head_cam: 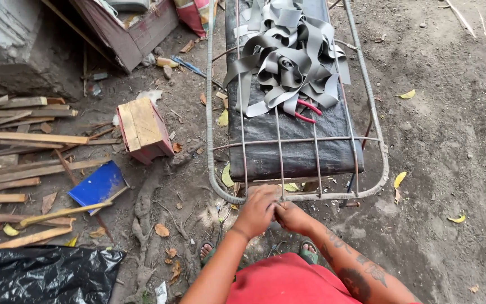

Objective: Wrapping a metal furniture frame with rubber straps and securing them with tape.

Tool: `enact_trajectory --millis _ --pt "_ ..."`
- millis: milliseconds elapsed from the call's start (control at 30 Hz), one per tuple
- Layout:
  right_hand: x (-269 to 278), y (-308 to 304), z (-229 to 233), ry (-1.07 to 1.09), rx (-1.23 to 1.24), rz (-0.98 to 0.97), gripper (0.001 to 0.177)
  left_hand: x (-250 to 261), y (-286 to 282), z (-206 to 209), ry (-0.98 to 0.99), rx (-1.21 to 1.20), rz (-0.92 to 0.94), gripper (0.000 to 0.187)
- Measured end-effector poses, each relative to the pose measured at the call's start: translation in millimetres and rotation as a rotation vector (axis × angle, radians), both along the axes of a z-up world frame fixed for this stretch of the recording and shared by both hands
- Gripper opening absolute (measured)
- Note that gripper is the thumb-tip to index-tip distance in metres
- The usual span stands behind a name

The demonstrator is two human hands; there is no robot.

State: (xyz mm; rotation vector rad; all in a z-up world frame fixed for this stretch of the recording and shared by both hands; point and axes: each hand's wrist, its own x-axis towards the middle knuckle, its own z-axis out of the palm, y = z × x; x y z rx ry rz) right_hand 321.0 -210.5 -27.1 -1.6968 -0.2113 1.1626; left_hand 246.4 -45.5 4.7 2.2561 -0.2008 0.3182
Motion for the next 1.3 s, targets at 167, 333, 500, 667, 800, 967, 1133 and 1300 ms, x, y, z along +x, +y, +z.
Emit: enact_trajectory --millis 167,333,500,667,800,967,1133,1300 --pt "-23 -12 17 -0.279 -0.235 0.071 0.043 55 -3 -25 0.35 0.058 0.051 0.028" --pt "-38 -12 -13 0.133 -0.057 -0.043 0.043 79 0 14 0.803 0.223 0.017 0.041" --pt "51 6 -98 -1.015 -0.627 0.897 0.023 78 -4 -5 0.949 0.332 -0.335 0.071" --pt "56 31 -153 -1.405 -0.426 0.949 0.024 80 -2 -13 0.999 0.19 -0.237 0.067" --pt "64 15 -155 -1.884 -0.203 0.99 0.025 105 5 -88 0.894 0.111 -0.05 0.055" --pt "22 -16 1 0.137 -0.101 0.391 0.044 79 -4 8 0.818 0.015 0.232 0.033" --pt "18 -12 33 0.679 0.196 -0.249 0.074 57 -7 34 0.698 -0.163 0.347 0.048" --pt "15 -1 -10 0.626 0.065 -0.39 0.057 13 -23 36 0.461 -0.309 0.371 0.054"
